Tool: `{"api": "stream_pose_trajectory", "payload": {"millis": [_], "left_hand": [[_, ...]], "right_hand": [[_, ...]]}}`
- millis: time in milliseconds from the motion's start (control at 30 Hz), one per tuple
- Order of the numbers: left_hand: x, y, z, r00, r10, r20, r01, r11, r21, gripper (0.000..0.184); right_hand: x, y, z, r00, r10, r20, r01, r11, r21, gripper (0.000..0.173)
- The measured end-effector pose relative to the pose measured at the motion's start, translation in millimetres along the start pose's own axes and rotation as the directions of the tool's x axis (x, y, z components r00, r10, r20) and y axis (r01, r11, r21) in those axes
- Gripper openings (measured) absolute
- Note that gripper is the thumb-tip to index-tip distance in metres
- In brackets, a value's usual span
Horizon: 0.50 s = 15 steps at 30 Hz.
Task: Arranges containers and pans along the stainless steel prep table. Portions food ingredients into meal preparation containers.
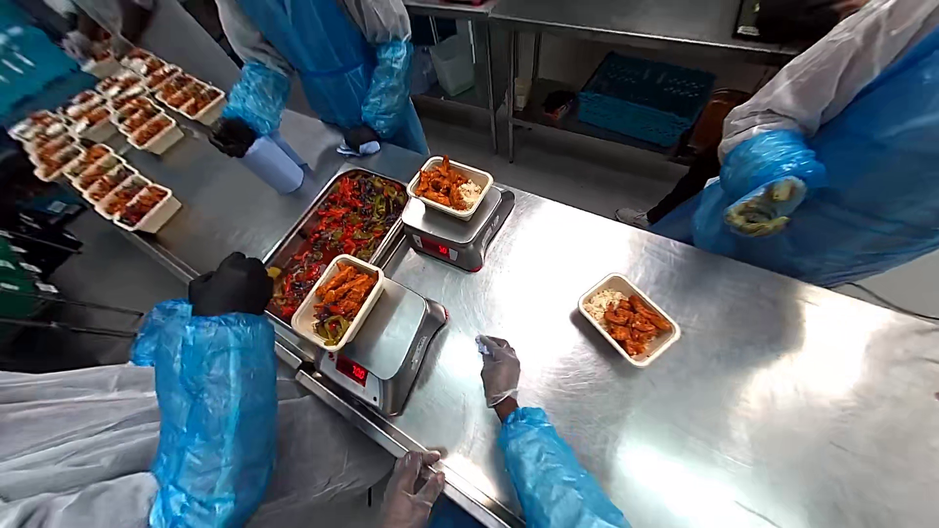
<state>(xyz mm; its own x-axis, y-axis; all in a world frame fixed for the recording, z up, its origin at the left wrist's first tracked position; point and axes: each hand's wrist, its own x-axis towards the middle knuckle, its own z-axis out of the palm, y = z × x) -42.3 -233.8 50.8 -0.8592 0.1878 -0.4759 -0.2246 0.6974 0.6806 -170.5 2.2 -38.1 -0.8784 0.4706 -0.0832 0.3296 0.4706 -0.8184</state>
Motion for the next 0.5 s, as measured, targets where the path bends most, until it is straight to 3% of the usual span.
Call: {"api": "stream_pose_trajectory", "payload": {"millis": [100, 167, 267, 367, 433, 500], "left_hand": [[-2.3, 2.4, -3.3, 1.000, -0.016, 0.018, 0.017, 0.999, -0.050, 0.038], [-1.7, 0.6, -1.9, 1.000, -0.015, -0.002, 0.015, 0.997, -0.070, 0.038], [-0.1, -4.5, 2.8, 0.999, 0.006, -0.051, -0.009, 0.998, -0.066, 0.036], [-1.9, -9.2, 8.7, 0.997, 0.014, -0.072, -0.017, 0.999, -0.046, 0.036], [-1.3, -11.5, 9.4, 0.997, 0.030, -0.068, -0.032, 0.999, -0.027, 0.037], [-3.3, -8.2, 8.7, 0.986, 0.117, -0.115, -0.113, 0.993, 0.040, 0.036]], "right_hand": [[9.3, 13.3, -36.5, 0.971, 0.062, -0.230, -0.041, 0.995, 0.095, 0.023], [21.4, 34.9, -77.1, 0.903, 0.207, -0.376, -0.202, 0.978, 0.052, 0.028], [50.2, 36.3, -91.4, 0.844, 0.321, -0.429, -0.385, 0.920, -0.069, 0.040], [82.3, 15.2, -65.3, 0.858, 0.310, -0.410, -0.380, 0.920, -0.098, 0.040], [101.6, 7.3, -37.0, 0.909, 0.199, -0.366, -0.253, 0.962, -0.107, 0.034], [102.5, -11.1, -17.5, 0.988, 0.059, -0.143, -0.066, 0.997, -0.043, 0.030]]}}
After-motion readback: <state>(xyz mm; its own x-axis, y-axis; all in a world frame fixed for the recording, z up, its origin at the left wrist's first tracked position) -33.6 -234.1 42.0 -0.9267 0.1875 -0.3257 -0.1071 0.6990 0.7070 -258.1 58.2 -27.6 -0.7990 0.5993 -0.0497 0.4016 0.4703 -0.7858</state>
